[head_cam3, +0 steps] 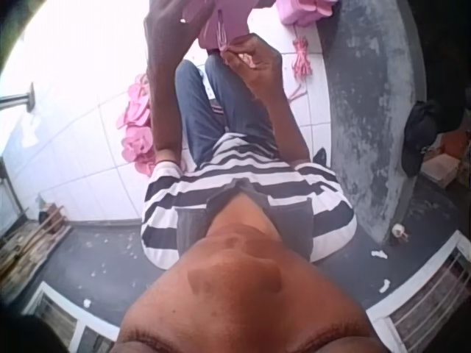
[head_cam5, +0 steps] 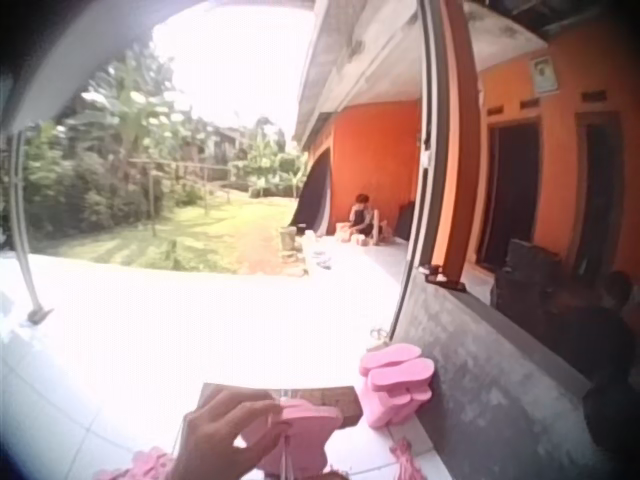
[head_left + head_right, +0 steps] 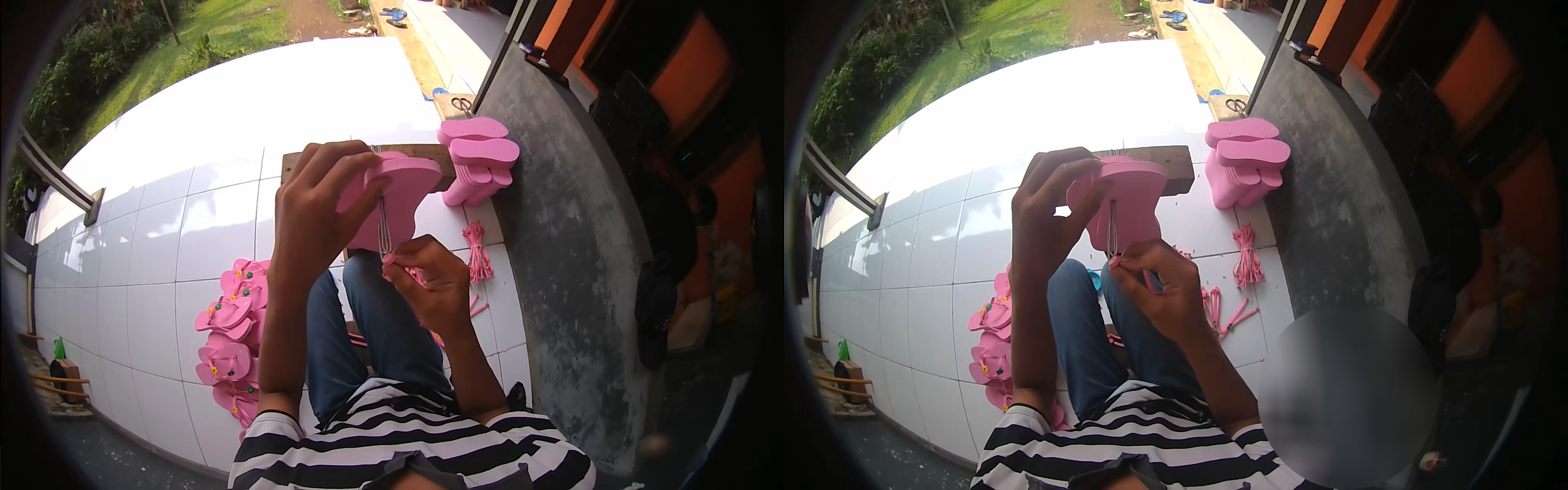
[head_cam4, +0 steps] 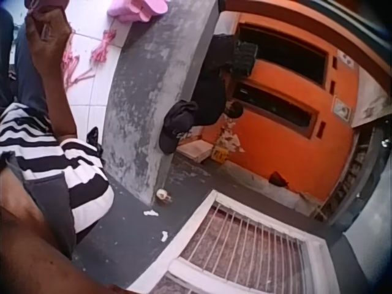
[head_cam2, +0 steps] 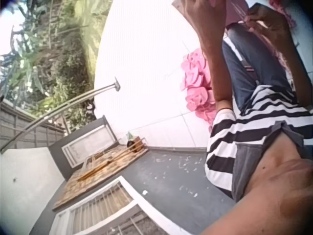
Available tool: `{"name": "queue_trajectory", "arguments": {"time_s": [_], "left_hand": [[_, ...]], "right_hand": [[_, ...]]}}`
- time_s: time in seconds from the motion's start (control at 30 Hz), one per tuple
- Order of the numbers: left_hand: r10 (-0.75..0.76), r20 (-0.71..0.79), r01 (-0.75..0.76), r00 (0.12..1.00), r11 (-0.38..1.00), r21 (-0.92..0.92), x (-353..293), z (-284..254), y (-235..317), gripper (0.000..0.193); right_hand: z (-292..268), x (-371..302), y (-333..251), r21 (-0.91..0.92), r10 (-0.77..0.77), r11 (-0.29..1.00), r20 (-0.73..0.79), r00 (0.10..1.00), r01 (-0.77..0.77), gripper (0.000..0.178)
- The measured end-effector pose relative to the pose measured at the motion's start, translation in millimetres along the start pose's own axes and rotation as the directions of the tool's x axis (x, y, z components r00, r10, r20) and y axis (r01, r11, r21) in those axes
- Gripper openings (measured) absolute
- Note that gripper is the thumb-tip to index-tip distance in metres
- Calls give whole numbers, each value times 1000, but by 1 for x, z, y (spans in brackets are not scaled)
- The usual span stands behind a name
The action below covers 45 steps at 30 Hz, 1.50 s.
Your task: The person assembles flip-flops by pulling the straps through the pre-drilled holes in the soles using a wooden jig. The person places a sole onto the jig's metal hook, loops the strap through, and repeats this for multiple pairs.
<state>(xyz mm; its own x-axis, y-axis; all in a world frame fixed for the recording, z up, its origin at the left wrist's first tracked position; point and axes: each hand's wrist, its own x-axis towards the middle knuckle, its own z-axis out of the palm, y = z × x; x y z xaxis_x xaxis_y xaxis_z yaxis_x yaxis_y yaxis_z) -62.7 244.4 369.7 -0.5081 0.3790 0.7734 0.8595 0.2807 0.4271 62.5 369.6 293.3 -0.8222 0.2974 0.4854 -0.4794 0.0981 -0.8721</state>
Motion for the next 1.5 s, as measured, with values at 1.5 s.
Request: {"name": "queue_trajectory", "arguments": {"time_s": [1.5], "left_hand": [[-427, 116, 377, 897, 598, -707, -46, 31, 49, 40]], "right_hand": [[-8, 48, -3, 233, 154, 953, 174, 973, -193, 30]]}}
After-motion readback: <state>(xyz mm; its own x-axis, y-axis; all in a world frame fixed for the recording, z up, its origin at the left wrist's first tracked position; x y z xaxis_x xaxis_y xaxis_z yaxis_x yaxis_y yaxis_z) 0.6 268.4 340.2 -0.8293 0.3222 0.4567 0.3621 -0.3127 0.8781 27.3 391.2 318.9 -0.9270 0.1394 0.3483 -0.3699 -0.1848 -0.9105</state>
